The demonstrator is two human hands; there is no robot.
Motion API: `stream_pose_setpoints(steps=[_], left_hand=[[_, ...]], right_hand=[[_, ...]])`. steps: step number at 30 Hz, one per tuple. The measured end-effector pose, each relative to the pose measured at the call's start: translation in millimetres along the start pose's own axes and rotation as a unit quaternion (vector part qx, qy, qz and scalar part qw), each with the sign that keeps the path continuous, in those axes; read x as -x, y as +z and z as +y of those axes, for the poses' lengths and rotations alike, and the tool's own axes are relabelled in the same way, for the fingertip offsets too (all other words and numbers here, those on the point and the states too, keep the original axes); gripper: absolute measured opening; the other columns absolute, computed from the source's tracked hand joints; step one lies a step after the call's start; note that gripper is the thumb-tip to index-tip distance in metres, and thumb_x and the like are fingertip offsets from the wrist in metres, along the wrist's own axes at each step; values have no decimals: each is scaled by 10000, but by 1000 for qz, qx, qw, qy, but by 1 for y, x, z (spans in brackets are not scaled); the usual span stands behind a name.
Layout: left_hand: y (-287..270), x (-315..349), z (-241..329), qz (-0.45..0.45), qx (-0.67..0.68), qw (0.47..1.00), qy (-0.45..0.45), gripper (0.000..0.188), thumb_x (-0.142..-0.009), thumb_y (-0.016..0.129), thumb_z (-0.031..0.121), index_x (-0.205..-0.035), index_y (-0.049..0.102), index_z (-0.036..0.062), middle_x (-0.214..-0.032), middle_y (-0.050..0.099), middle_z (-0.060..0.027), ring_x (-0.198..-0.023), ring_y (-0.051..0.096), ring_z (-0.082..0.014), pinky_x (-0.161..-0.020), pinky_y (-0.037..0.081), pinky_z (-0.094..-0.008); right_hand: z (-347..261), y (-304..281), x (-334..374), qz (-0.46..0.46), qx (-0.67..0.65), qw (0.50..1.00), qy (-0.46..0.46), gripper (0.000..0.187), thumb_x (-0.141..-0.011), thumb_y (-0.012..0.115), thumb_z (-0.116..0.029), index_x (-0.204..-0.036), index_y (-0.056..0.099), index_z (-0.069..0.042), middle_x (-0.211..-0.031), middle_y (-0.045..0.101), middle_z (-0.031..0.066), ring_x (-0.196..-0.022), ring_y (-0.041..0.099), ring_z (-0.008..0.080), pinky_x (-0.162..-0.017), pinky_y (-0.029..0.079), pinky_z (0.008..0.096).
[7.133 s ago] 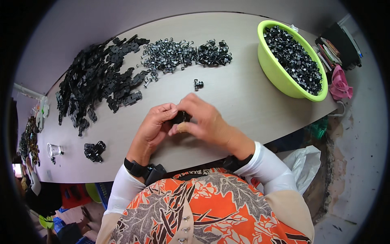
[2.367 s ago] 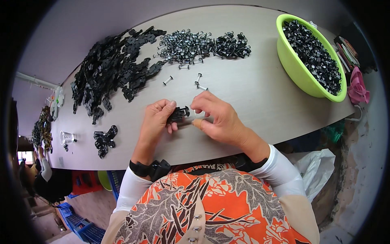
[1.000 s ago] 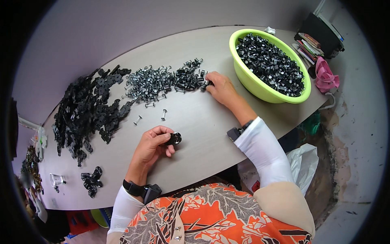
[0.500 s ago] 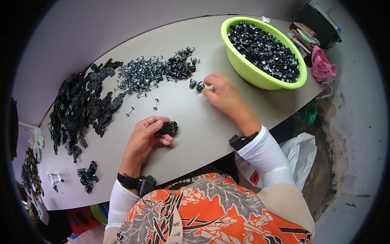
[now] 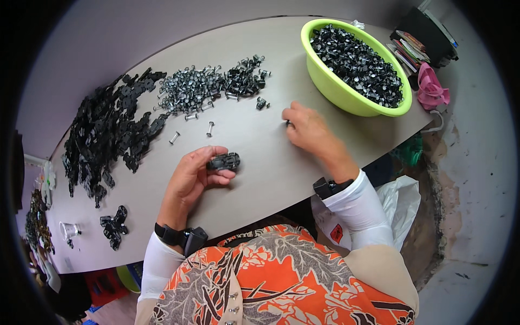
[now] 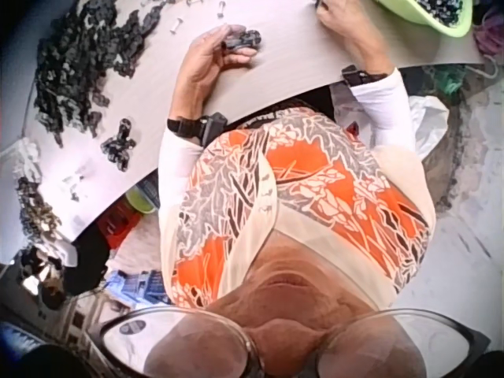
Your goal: The person assembles small black plastic components by hand at a table. They repeatedly pick up a plastic housing and a metal pin, insert the pin into the housing, and place the assembled unit on the table. The person works continuously through the clip, handling the parts one at a time.
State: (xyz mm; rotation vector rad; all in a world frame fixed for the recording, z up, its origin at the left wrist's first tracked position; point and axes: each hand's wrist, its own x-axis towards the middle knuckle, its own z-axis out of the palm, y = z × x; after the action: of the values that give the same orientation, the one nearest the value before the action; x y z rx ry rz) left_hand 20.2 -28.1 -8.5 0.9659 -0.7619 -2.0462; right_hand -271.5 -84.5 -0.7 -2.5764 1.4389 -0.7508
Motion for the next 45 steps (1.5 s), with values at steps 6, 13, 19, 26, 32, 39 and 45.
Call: stream_pose_setpoints(steps=[6, 13, 19, 26, 32, 39, 45], left_hand=[[-3, -1, -3, -75, 107, 991, -29, 438, -980, 411, 227, -1206, 447, -147, -1078, 575, -288, -953, 636, -394, -799, 573, -407], [-3, 6, -7, -119, 120, 985, -22, 284, -922, 513, 104, -1114, 534, -105, -1053, 618, -162, -924, 651, -244, -843, 558, -345], [-8, 6, -15, -106, 139, 985, -10, 201, -906, 589, 163, -972, 593, -27, -926, 648, -121, -815, 670, -226, -758, 584, -309], [3, 13, -11, -83, 113, 990, -1, 162, -905, 585, 140, -862, 585, -16, -890, 643, -118, -810, 671, -239, -769, 579, -337], [2, 21, -18, -66, 59, 996, 24, 119, -898, 568, 100, -826, 562, 5, -815, 618, -94, -794, 662, -229, -760, 569, -333], [10, 49, -17, 78, -111, 988, 71, 187, -762, 686, 118, -782, 512, 49, -710, 565, -36, -628, 569, -110, -556, 462, -244], [-18, 97, -27, 254, -146, 944, 153, 199, -739, 704, 61, -770, 508, 58, -671, 562, -9, -556, 534, -71, -490, 399, -195]], right_hand=[[-54, -12, -2, -59, -232, 967, 84, 103, -691, 562, 33, -790, 557, 5, -800, 540, 129, -618, 528, 278, -571, 439, 332], [-116, 28, 4, -6, -291, 953, -86, 111, -722, 548, 75, -802, 528, 0, -797, 516, 110, -617, 558, 281, -550, 455, 346], [-122, 22, 4, -1, -271, 959, -78, 95, -713, 561, 66, -763, 519, -2, -789, 498, 105, -603, 551, 289, -538, 457, 361], [-126, 11, 3, -52, -175, 977, -112, 87, -716, 600, 29, -729, 524, -12, -784, 485, 117, -607, 564, 310, -529, 466, 389], [-135, 16, 10, -41, -209, 973, -91, 108, -711, 603, 39, -747, 520, -19, -771, 490, 126, -598, 561, 326, -513, 458, 401], [-156, 37, 8, -38, -274, 950, -146, 500, -690, 606, 69, -1160, 487, -51, -897, 539, 152, -684, 579, 352, -574, 471, 396], [-173, 28, -6, -151, -380, 904, -125, 496, -686, 625, 67, -1148, 488, -49, -944, 542, 127, -618, 553, 223, -551, 455, 308]])
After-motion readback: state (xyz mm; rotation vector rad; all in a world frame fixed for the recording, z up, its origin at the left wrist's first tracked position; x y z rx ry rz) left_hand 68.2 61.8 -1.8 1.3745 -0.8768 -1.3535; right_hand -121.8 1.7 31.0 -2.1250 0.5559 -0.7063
